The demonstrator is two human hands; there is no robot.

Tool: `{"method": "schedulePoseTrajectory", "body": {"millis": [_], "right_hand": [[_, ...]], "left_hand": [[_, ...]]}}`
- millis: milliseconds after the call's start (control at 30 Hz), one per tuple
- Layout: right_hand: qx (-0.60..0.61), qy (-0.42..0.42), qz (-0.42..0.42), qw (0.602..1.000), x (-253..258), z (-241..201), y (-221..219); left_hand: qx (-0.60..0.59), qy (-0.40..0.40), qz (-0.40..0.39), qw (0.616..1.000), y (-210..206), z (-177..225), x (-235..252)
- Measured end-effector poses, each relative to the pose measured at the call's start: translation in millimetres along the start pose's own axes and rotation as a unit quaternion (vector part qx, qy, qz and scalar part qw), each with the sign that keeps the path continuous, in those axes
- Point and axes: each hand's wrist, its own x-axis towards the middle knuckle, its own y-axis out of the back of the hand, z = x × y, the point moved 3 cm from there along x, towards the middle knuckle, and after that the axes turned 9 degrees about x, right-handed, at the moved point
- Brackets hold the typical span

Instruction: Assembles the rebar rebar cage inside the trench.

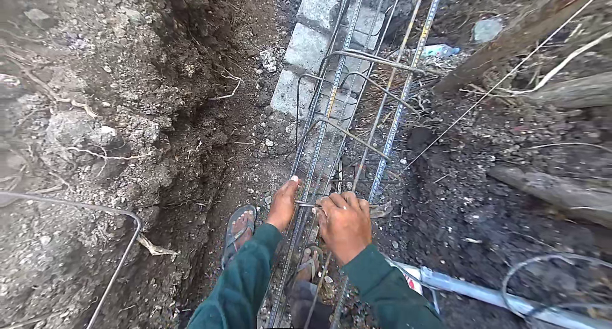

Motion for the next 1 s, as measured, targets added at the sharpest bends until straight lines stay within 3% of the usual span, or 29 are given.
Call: {"method": "schedulePoseTrajectory", "body": {"millis": [100,400,600,800,1000], "right_hand": [[0.077,-0.037,-0.011,0.996,-3.4,15.8,11.0],[0.228,-0.189,0.127,0.947,-70.9,65.0,25.4],[0.361,-0.320,0.063,0.874,-135.2,89.2,-0.8],[0.402,-0.379,-0.028,0.833,-180.6,95.2,-30.0],[0.428,-0.416,-0.067,0.800,-193.8,103.0,-31.6]], "left_hand": [[-0.010,0.001,0.020,1.000,13.3,-0.4,2.9],[-0.012,0.007,0.040,0.999,32.5,-1.9,1.8],[-0.030,0.048,0.073,0.996,52.5,-22.3,-21.9],[0.053,0.089,0.098,0.990,60.5,-70.9,-87.1],[0.161,0.101,0.105,0.976,59.6,-115.3,-219.9]]}}
